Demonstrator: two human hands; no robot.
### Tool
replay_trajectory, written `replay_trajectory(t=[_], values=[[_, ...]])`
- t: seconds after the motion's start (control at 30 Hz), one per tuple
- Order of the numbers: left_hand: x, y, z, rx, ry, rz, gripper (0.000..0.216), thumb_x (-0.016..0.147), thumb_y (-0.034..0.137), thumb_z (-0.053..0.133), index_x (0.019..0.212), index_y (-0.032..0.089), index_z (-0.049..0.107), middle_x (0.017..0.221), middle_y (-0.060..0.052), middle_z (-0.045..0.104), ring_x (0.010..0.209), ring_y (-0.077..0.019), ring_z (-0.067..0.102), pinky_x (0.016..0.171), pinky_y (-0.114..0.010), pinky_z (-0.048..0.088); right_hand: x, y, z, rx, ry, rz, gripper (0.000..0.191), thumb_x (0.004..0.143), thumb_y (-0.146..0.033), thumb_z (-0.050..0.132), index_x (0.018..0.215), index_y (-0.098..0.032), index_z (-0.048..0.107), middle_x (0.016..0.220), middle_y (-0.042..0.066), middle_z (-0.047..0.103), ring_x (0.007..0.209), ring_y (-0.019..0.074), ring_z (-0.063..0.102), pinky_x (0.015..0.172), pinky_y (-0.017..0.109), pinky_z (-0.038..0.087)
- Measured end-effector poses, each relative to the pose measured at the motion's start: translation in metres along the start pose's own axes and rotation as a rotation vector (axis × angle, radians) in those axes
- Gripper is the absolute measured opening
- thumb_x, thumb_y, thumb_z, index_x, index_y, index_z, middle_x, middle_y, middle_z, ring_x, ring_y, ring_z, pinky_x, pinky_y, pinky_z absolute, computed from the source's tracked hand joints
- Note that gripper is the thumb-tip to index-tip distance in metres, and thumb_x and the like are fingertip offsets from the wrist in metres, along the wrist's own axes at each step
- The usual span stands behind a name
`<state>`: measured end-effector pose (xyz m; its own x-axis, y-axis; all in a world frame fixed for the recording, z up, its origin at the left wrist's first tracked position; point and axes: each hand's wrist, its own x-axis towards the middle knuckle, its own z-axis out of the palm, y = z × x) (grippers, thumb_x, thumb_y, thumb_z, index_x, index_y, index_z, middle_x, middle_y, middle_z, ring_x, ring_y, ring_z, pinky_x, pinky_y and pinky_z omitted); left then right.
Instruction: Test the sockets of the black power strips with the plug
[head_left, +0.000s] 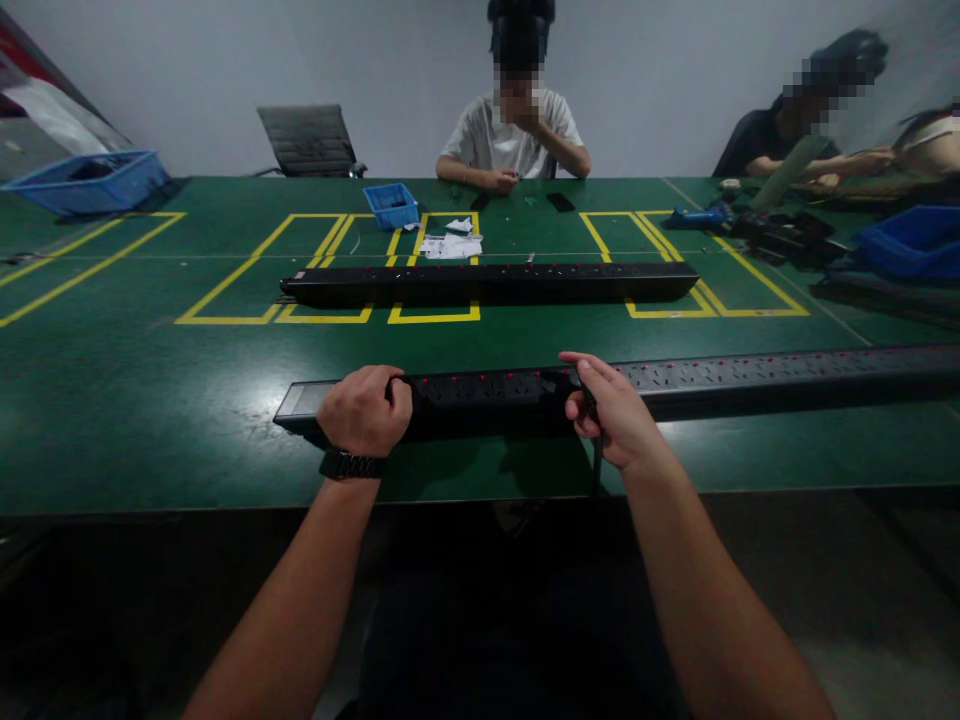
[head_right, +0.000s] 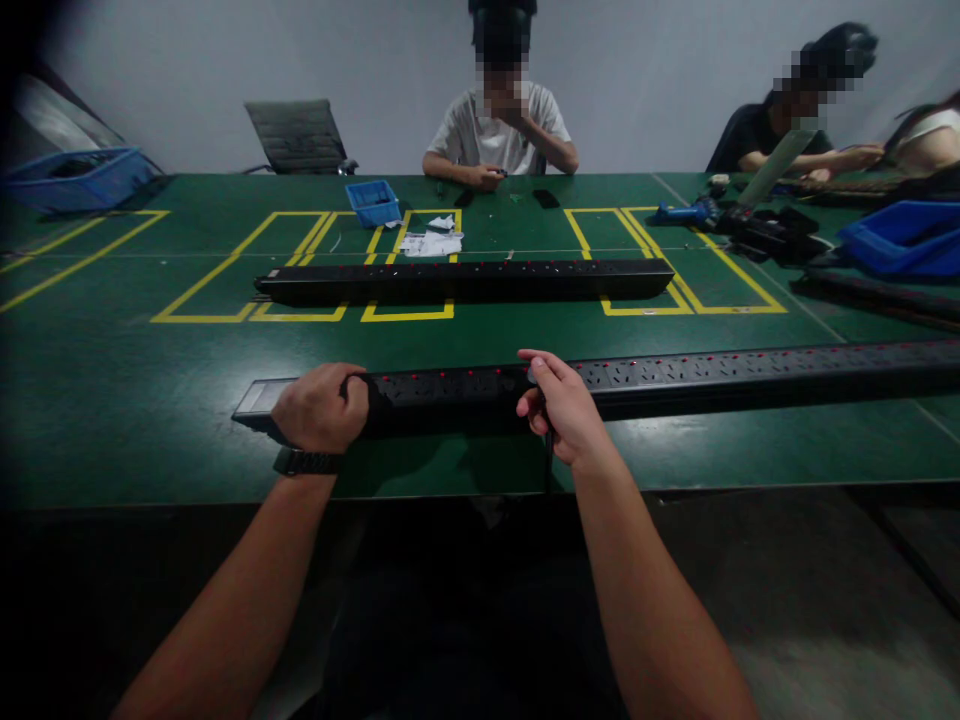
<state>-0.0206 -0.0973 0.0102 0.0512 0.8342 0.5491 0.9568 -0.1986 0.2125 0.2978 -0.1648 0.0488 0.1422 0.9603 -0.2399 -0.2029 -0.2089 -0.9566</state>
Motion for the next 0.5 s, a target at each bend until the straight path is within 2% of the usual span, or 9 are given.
replay_trajectory(t=[0.07, 0.17, 0.33, 0.5], values=[[0.0, 0.0, 0.0, 0.001, 0.0, 0.001, 0.03, 0.092, 0.03, 0.05, 0.099, 0.021, 0.077, 0.1, -0.009, 0.077, 0.091, -0.0289, 0.068, 0.079, -0.04, 0.043, 0.002, 0.006, 0.004, 0.05, 0.014, -0.037, 0.03, 0.095, -0.053, 0.06, 0.109, -0.027, 0.059, 0.048, -0.01, 0.047, 0.029, 0.0058, 0.03, 0.033, 0.016, 0.02], [0.0, 0.001, 0.0, 0.008, 0.0, 0.007, 0.029, 0.093, 0.03, 0.05, 0.099, 0.021, 0.077, 0.099, -0.009, 0.077, 0.09, -0.0286, 0.068, 0.079, -0.04, 0.043, 0.002, 0.013, 0.008, 0.101, 0.025, -0.09, 0.025, 0.094, -0.051, 0.062, 0.095, -0.028, 0.054, 0.045, -0.013, 0.036, 0.03, 0.0055, 0.025, 0.034, 0.016, 0.017], [0.0, 0.001, 0.0, 0.032, 0.006, 0.022, 0.028, 0.092, 0.029, 0.05, 0.098, 0.021, 0.076, 0.098, -0.009, 0.077, 0.089, -0.028, 0.068, 0.077, -0.04, 0.043, -0.001, 0.016, 0.009, 0.14, 0.024, -0.141, 0.021, 0.095, -0.046, 0.062, 0.093, -0.027, 0.054, 0.045, -0.013, 0.036, 0.03, 0.0058, 0.024, 0.033, 0.017, 0.017], [0.001, 0.002, -0.001, 0.065, -0.005, 0.036, 0.026, 0.092, 0.03, 0.05, 0.095, 0.022, 0.075, 0.094, -0.008, 0.076, 0.086, -0.0275, 0.067, 0.075, -0.039, 0.042, 0.001, 0.013, 0.01, 0.125, 0.037, -0.125, 0.021, 0.096, -0.046, 0.062, 0.093, -0.027, 0.054, 0.044, -0.013, 0.037, 0.029, 0.0054, 0.023, 0.032, 0.016, 0.016]])
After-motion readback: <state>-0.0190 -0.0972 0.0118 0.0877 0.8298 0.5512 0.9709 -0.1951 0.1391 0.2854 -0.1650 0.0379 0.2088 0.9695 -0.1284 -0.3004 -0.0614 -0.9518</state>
